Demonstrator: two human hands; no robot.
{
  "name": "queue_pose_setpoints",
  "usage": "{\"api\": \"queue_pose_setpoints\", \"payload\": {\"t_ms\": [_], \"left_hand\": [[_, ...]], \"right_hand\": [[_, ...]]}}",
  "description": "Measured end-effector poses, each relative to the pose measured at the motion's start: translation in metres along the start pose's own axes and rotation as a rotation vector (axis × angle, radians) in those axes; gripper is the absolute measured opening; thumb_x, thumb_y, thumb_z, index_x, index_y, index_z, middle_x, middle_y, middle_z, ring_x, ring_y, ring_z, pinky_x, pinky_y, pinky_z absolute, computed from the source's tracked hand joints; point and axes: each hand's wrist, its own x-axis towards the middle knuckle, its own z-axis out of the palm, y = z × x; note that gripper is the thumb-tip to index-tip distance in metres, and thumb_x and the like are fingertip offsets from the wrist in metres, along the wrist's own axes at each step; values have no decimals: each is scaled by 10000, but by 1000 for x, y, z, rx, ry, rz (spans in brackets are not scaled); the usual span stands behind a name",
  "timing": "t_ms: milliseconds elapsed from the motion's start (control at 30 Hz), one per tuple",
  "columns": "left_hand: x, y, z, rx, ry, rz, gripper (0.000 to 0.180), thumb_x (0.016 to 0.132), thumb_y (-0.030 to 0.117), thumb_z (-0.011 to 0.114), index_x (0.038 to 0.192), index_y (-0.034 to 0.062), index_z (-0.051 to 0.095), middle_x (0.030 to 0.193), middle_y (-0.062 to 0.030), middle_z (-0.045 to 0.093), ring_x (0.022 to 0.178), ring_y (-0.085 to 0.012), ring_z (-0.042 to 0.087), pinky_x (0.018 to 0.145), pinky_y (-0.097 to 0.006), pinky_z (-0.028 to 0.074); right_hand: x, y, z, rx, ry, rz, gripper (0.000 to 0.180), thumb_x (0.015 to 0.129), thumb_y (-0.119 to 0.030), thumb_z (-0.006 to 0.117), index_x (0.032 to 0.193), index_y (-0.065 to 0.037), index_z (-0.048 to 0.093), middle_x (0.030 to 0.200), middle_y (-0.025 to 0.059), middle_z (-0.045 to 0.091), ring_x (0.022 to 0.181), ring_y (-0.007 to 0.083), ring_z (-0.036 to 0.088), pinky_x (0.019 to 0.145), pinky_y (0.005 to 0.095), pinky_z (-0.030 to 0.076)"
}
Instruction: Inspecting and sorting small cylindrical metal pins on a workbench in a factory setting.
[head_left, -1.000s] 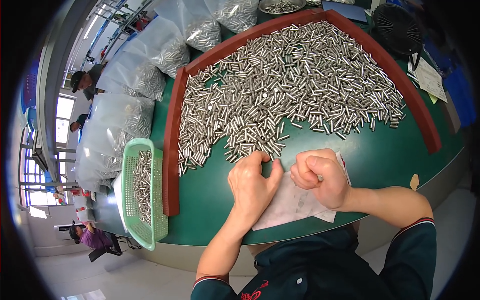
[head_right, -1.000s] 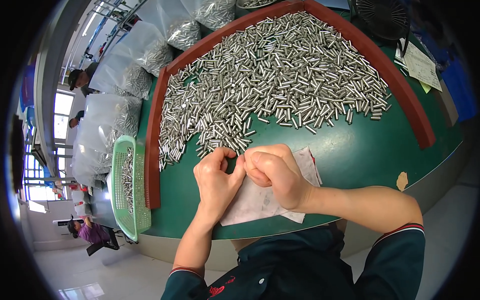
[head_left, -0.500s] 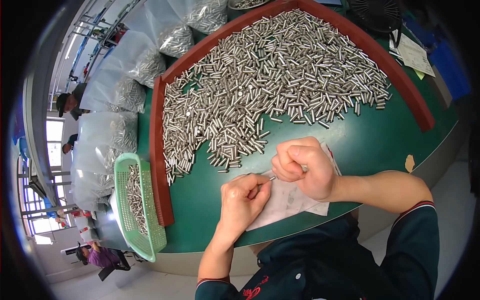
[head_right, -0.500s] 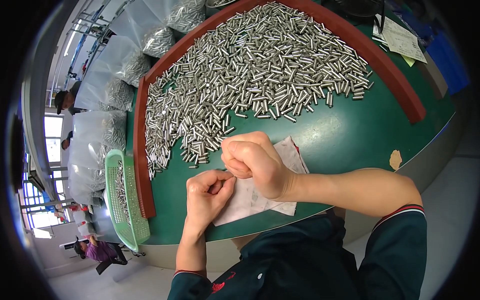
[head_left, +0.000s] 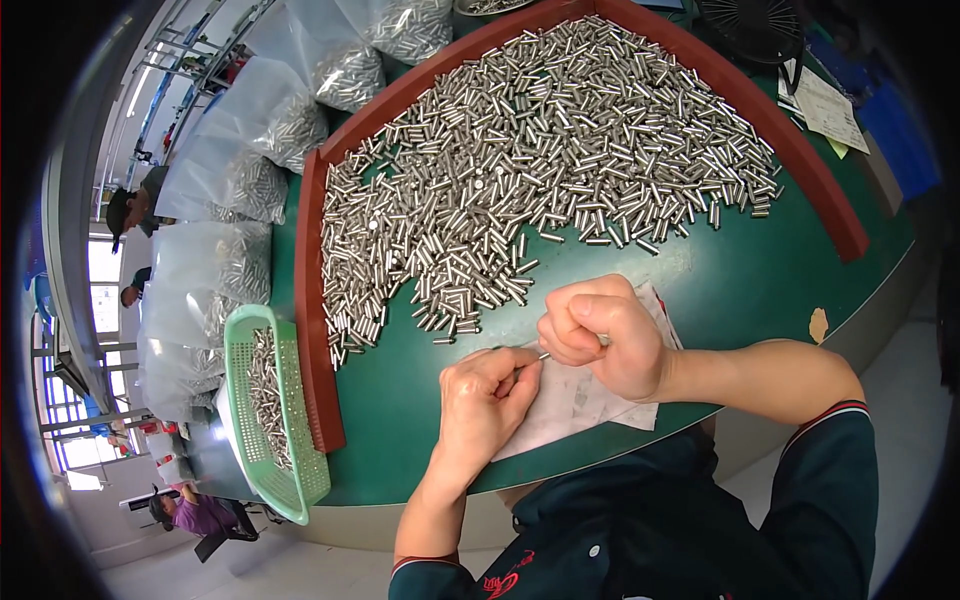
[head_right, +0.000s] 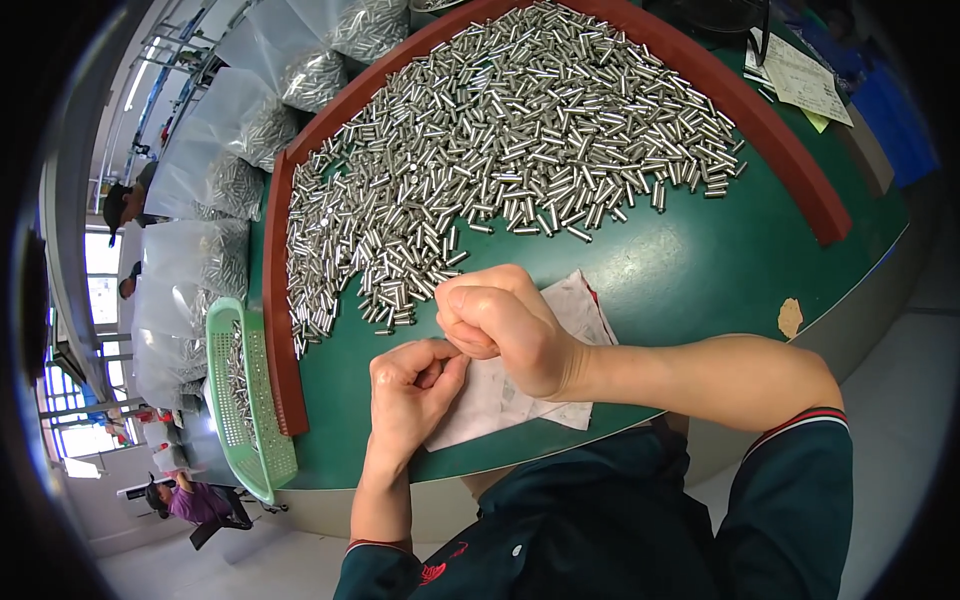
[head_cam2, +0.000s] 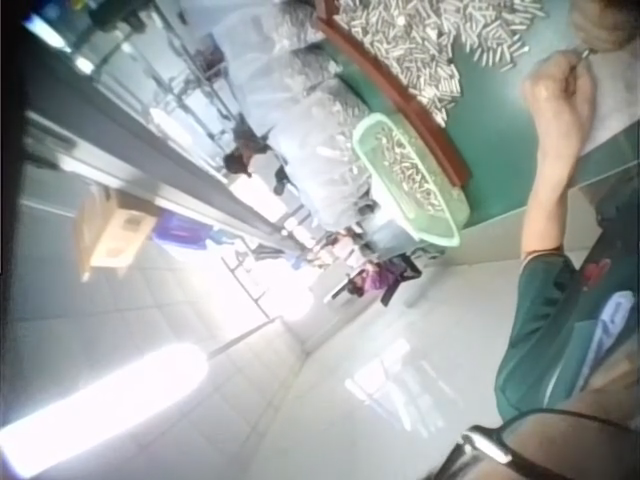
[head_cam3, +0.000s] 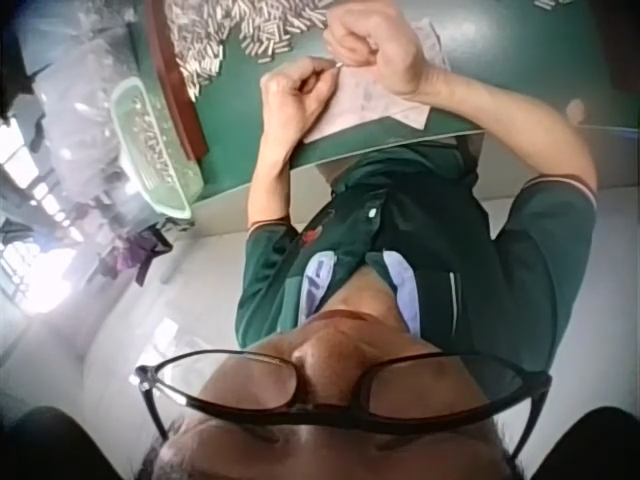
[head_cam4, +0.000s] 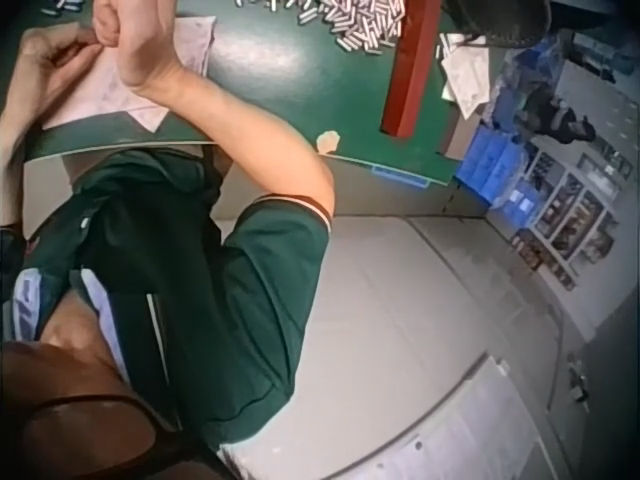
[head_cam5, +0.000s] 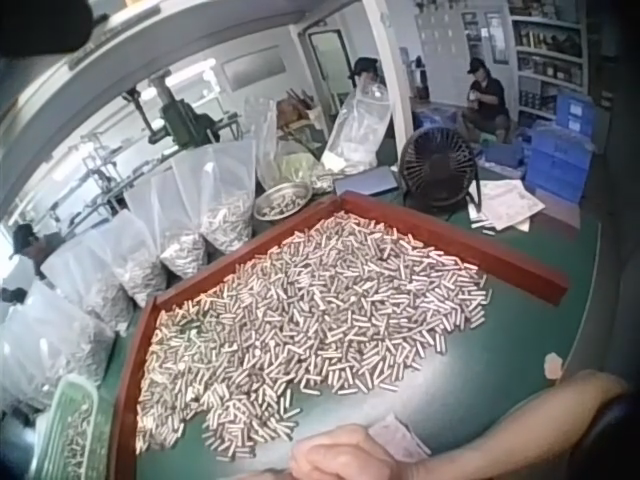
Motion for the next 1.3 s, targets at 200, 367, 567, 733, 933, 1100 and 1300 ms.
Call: {"api": "queue_pose_setpoints", "payload": {"t_ms": [200, 367, 567, 733, 933, 1100, 1300], "left_hand": [[0, 0, 0, -1, -20, 28, 66, 646, -6, 621, 644, 13, 557, 456, -57, 402, 399, -183, 409, 406, -296, 339], [2, -1, 1, 7, -45, 47, 112, 647, -7, 614, 608, 5, 510, 459, -77, 416, 397, -212, 431, 404, -309, 347], [1, -5, 1, 7, -34, 80, 164, 647, -16, 601, 573, 2, 456, 466, -102, 431, 406, -254, 446, 403, -326, 350], [0, 3, 0, 28, -12, 64, 114, 648, -16, 601, 605, 0, 496, 467, -103, 435, 403, -243, 447, 402, -324, 350], [-3, -17, -10, -923, -66, -297, 51, 772, 28, 569, 805, 22, 531, 689, -6, 503, 532, -46, 387, 470, -189, 320], [3, -24, -16, -1441, -203, -385, 110, 843, 101, 530, 917, 24, 506, 787, -65, 532, 522, -33, 332, 470, -162, 289], [4, -24, -17, -1344, -137, -377, 127, 851, 73, 502, 962, 20, 535, 795, -85, 533, 530, -41, 335, 483, -168, 302]], "right_hand": [[-2, 3, 3, -65, -16, -33, 345, 801, -223, 365, 502, -79, 271, 464, -15, 244, 444, 91, 204, 440, 245, 198], [-1, 6, 6, -138, -36, -88, 364, 802, -234, 378, 496, -69, 271, 464, -7, 259, 451, 98, 220, 438, 250, 202], [2, 5, 10, -243, -32, -132, 360, 800, -219, 367, 494, -57, 271, 461, -1, 269, 455, 92, 222, 434, 252, 203], [-1, 6, 11, -203, -13, -173, 334, 813, -188, 332, 508, -62, 280, 471, -9, 261, 457, 86, 222, 435, 251, 200], [-6, 6, 5, -80, -35, -51, 319, 820, -183, 334, 528, -69, 277, 488, -18, 262, 461, 78, 220, 439, 240, 201], [-4, 5, 1, -3, -31, -24, 306, 816, -168, 325, 531, -73, 270, 491, -22, 266, 455, 67, 218, 428, 231, 193], [-2, 5, 2, 14, -30, -4, 303, 809, -169, 325, 525, -75, 280, 476, -24, 259, 449, 66, 214, 426, 231, 184]]}}
